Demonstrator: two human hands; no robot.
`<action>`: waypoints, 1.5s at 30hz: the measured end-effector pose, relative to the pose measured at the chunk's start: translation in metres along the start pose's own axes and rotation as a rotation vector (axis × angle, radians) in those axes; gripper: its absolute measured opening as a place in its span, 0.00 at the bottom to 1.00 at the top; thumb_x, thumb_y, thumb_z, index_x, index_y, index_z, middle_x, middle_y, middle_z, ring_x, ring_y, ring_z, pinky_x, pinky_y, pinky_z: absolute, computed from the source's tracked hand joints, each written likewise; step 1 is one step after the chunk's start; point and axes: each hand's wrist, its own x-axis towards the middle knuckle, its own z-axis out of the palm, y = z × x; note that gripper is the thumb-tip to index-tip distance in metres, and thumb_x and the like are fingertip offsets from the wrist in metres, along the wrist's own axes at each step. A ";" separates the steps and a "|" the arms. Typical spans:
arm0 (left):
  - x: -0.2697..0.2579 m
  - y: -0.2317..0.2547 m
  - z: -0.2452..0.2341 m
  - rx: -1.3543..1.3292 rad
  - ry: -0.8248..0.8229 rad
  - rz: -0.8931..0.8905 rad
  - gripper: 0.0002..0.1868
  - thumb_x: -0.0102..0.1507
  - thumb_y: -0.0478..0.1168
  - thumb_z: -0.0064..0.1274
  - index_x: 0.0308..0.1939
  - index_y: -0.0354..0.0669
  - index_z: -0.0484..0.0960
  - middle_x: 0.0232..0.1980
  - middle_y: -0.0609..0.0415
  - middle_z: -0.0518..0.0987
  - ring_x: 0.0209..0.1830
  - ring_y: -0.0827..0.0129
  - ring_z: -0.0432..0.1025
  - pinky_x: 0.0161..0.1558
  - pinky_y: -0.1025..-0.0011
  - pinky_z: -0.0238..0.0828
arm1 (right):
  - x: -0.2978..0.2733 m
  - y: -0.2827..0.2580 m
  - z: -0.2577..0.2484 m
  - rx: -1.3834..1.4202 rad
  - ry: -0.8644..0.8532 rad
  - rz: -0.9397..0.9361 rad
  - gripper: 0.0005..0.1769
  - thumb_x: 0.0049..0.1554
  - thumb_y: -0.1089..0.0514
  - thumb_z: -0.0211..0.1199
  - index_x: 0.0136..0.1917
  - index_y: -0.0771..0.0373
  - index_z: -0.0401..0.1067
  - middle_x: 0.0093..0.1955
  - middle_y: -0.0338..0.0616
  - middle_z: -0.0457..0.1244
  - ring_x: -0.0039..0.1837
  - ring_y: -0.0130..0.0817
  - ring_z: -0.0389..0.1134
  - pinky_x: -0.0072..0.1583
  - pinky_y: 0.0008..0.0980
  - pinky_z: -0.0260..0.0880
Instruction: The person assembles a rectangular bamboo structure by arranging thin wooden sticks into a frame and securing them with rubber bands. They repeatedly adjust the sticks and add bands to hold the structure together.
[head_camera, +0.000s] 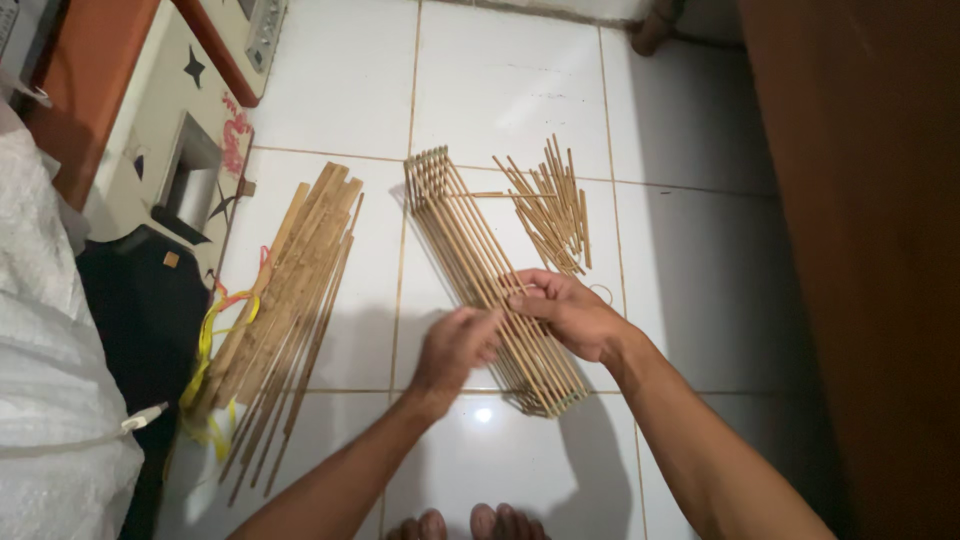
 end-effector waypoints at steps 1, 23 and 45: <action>-0.011 0.005 0.007 0.044 -0.077 -0.017 0.24 0.62 0.54 0.59 0.40 0.32 0.80 0.33 0.52 0.80 0.31 0.72 0.74 0.33 0.73 0.73 | 0.002 0.001 0.000 0.016 0.008 -0.022 0.16 0.59 0.60 0.63 0.60 0.62 0.71 0.48 0.39 0.68 0.49 0.27 0.69 0.55 0.29 0.73; 0.005 0.039 -0.011 0.082 -0.038 -0.215 0.11 0.63 0.45 0.56 0.42 0.41 0.77 0.35 0.57 0.81 0.29 0.74 0.73 0.33 0.74 0.70 | -0.052 0.012 -0.010 -0.156 0.047 0.269 0.09 0.61 0.52 0.62 0.49 0.59 0.75 0.39 0.36 0.69 0.39 0.24 0.69 0.41 0.23 0.66; -0.052 0.039 0.025 -0.094 -0.236 -0.739 0.22 0.59 0.57 0.60 0.49 0.49 0.80 0.38 0.57 0.79 0.35 0.69 0.77 0.35 0.71 0.77 | -0.079 0.015 -0.018 -0.097 0.133 0.393 0.11 0.58 0.54 0.64 0.50 0.63 0.75 0.43 0.51 0.73 0.42 0.36 0.76 0.42 0.29 0.77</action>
